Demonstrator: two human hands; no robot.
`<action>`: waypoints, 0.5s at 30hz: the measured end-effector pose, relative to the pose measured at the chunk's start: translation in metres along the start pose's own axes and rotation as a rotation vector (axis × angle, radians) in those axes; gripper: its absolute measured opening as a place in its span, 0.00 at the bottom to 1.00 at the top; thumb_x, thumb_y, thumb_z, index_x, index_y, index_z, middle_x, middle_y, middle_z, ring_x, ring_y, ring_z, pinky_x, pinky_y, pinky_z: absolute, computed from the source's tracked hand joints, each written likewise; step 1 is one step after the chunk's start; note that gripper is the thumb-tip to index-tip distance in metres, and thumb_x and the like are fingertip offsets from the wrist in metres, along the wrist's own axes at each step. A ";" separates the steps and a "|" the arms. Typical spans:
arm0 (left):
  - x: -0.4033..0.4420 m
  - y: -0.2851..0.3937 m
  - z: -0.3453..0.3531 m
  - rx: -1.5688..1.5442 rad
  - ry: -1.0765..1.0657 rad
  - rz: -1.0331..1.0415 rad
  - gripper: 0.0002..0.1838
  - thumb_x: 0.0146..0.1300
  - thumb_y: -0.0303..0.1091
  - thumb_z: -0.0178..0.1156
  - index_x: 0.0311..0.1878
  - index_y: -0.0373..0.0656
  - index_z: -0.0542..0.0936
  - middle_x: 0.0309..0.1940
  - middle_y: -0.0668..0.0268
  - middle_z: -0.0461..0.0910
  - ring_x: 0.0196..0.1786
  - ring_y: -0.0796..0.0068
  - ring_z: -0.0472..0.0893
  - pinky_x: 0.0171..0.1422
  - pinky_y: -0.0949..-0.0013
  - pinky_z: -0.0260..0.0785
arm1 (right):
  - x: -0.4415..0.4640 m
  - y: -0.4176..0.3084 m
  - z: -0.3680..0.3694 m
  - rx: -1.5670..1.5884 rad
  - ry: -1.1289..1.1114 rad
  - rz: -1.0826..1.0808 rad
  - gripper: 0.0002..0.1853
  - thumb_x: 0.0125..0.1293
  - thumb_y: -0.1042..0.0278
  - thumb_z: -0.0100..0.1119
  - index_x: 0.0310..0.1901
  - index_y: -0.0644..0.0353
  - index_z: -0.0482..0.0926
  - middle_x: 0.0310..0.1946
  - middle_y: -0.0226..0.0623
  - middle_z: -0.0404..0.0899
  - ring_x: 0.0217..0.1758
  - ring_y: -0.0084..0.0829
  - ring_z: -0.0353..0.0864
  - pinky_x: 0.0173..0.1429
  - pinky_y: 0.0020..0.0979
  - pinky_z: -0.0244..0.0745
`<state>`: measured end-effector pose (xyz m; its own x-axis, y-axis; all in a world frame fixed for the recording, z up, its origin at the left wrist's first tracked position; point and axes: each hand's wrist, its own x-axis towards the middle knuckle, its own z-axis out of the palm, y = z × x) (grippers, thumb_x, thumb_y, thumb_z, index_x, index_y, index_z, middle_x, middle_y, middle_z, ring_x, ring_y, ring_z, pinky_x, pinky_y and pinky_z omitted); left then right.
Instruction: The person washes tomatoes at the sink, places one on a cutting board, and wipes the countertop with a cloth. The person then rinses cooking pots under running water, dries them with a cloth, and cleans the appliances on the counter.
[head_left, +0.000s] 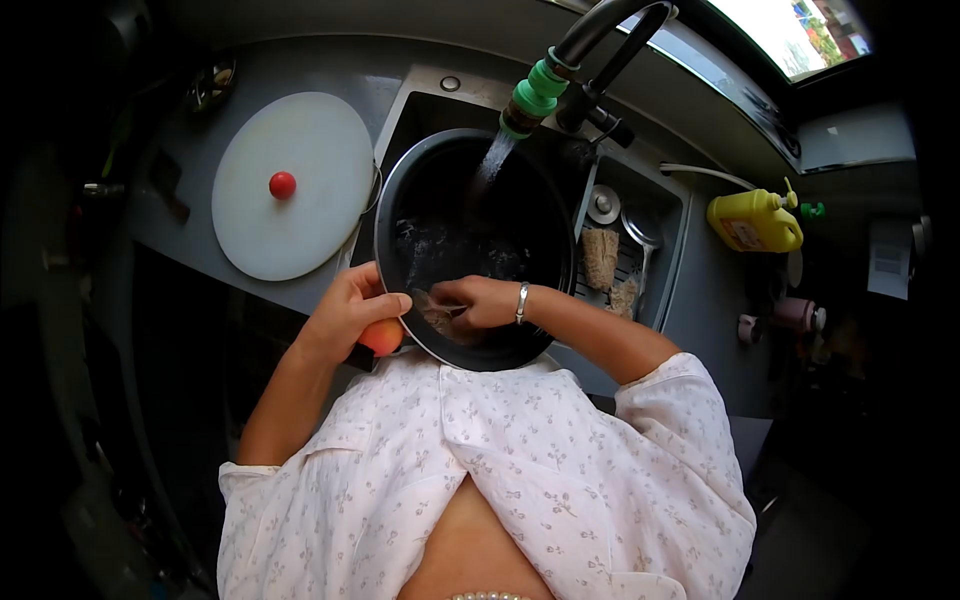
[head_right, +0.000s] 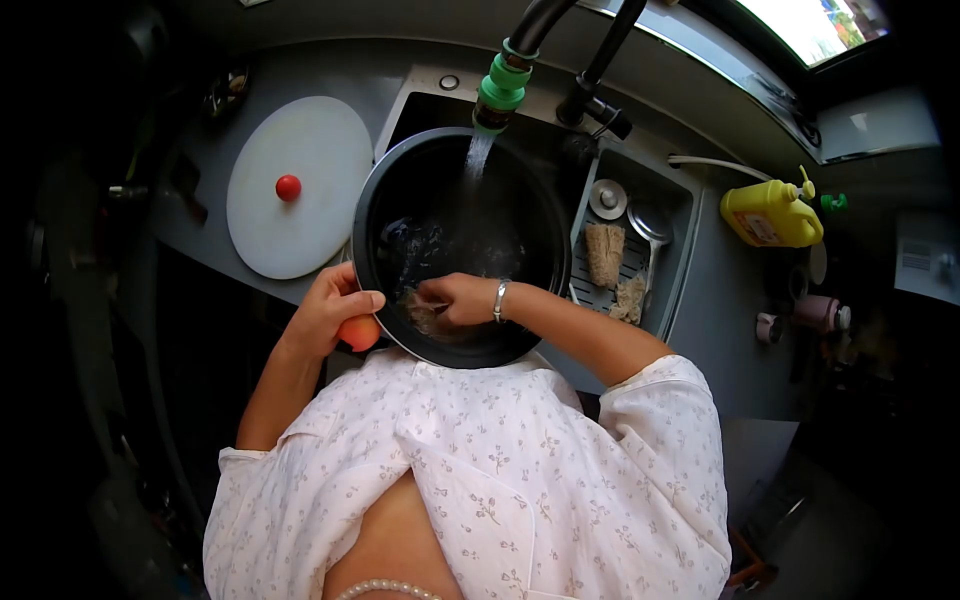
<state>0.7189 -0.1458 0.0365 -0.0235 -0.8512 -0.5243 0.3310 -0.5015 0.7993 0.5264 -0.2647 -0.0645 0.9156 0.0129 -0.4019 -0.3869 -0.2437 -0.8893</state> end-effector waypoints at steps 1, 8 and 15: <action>0.000 0.001 -0.001 -0.020 -0.012 0.001 0.09 0.58 0.25 0.62 0.42 0.35 0.80 0.37 0.66 0.83 0.39 0.80 0.80 0.48 0.74 0.72 | -0.004 -0.021 -0.004 0.166 0.102 -0.121 0.24 0.57 0.71 0.59 0.57 0.63 0.72 0.48 0.45 0.80 0.52 0.36 0.80 0.56 0.34 0.74; 0.000 0.002 0.000 -0.007 -0.003 0.007 0.11 0.58 0.24 0.61 0.44 0.34 0.79 0.38 0.65 0.83 0.39 0.80 0.80 0.48 0.75 0.73 | 0.004 -0.068 -0.042 -0.158 0.905 -0.483 0.26 0.47 0.79 0.67 0.52 0.61 0.74 0.45 0.43 0.78 0.48 0.43 0.80 0.53 0.34 0.77; -0.001 0.003 0.005 -0.018 0.048 0.021 0.08 0.57 0.23 0.61 0.40 0.33 0.78 0.32 0.62 0.82 0.31 0.75 0.82 0.40 0.71 0.77 | 0.016 0.003 -0.105 -0.873 1.027 -0.044 0.13 0.60 0.68 0.58 0.47 0.51 0.77 0.42 0.36 0.77 0.49 0.39 0.79 0.49 0.37 0.78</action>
<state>0.7149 -0.1477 0.0409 0.0288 -0.8529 -0.5213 0.3483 -0.4802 0.8050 0.5514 -0.3666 -0.0505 0.7414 -0.5962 0.3082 -0.5119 -0.7993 -0.3148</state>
